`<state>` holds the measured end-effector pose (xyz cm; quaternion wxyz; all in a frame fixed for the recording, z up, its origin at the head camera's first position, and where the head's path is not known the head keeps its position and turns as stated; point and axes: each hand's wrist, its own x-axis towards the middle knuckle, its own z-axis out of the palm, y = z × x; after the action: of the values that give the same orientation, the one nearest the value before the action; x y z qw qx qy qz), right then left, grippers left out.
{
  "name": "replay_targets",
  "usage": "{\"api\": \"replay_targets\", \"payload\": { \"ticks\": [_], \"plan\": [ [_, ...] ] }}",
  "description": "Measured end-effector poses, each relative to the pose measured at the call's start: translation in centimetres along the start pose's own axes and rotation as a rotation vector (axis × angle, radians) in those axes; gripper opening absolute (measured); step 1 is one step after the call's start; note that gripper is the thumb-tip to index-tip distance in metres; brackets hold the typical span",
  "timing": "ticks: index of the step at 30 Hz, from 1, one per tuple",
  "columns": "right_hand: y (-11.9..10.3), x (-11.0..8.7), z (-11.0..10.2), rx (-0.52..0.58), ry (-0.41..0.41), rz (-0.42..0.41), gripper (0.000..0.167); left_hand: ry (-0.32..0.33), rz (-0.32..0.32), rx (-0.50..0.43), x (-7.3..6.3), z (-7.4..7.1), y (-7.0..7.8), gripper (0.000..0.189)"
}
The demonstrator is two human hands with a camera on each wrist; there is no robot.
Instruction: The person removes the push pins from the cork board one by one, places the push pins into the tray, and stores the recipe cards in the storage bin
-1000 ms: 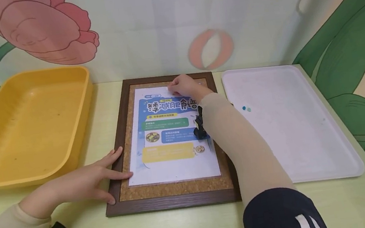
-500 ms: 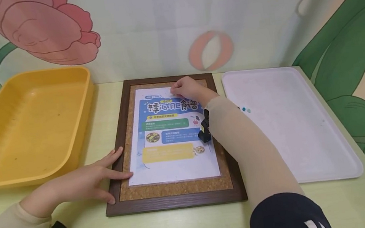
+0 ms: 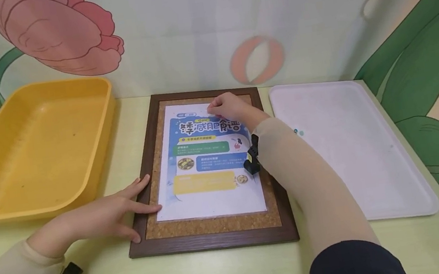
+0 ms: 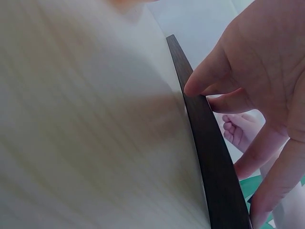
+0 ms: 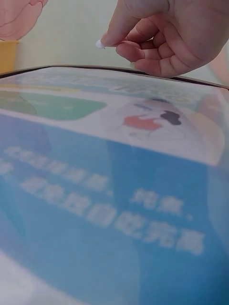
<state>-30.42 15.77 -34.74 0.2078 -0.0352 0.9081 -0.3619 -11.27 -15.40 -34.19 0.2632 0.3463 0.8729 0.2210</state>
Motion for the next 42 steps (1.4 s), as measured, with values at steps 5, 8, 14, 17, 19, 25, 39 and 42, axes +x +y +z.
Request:
{"api": "replay_targets", "payload": {
  "ticks": [5, 8, 14, 17, 19, 25, 39, 42],
  "plan": [
    [-0.1, -0.8, 0.0, -0.005, -0.007, 0.008, 0.028, -0.002, 0.006, 0.000, -0.1, 0.0, 0.0, 0.065],
    [-0.3, -1.4, -0.1, -0.003, -0.007, 0.005, 0.028, 0.001, 0.012, -0.002, -0.1, 0.0, 0.0, 0.065],
    [-0.4, -2.1, -0.3, 0.022, -0.007, 0.000, 0.029, -0.004, 0.013, -0.005, 0.0, 0.1, -0.1, 0.065],
    [-0.3, -2.2, -0.4, 0.021, -0.001, -0.018, 0.028, -0.003, 0.006, -0.004, 0.1, 0.1, -0.2, 0.066],
    [-0.3, -2.2, -0.4, 0.015, 0.002, -0.030, 0.028, 0.001, 0.006, -0.008, 0.2, 0.1, -0.3, 0.065],
    [-0.4, -2.7, -0.4, 0.005, -0.020, -0.033, 0.028, -0.007, 0.014, -0.021, 0.1, 0.1, -0.3, 0.066],
    [-0.3, -3.8, 0.0, -0.019, -0.005, -0.073, 0.026, -0.006, 0.006, 0.019, -0.1, 0.1, -0.3, 0.066],
    [-0.2, -4.1, 0.0, -0.017, -0.011, -0.067, 0.027, -0.009, 0.008, 0.015, -0.1, 0.0, -0.2, 0.065]
  ]
}}
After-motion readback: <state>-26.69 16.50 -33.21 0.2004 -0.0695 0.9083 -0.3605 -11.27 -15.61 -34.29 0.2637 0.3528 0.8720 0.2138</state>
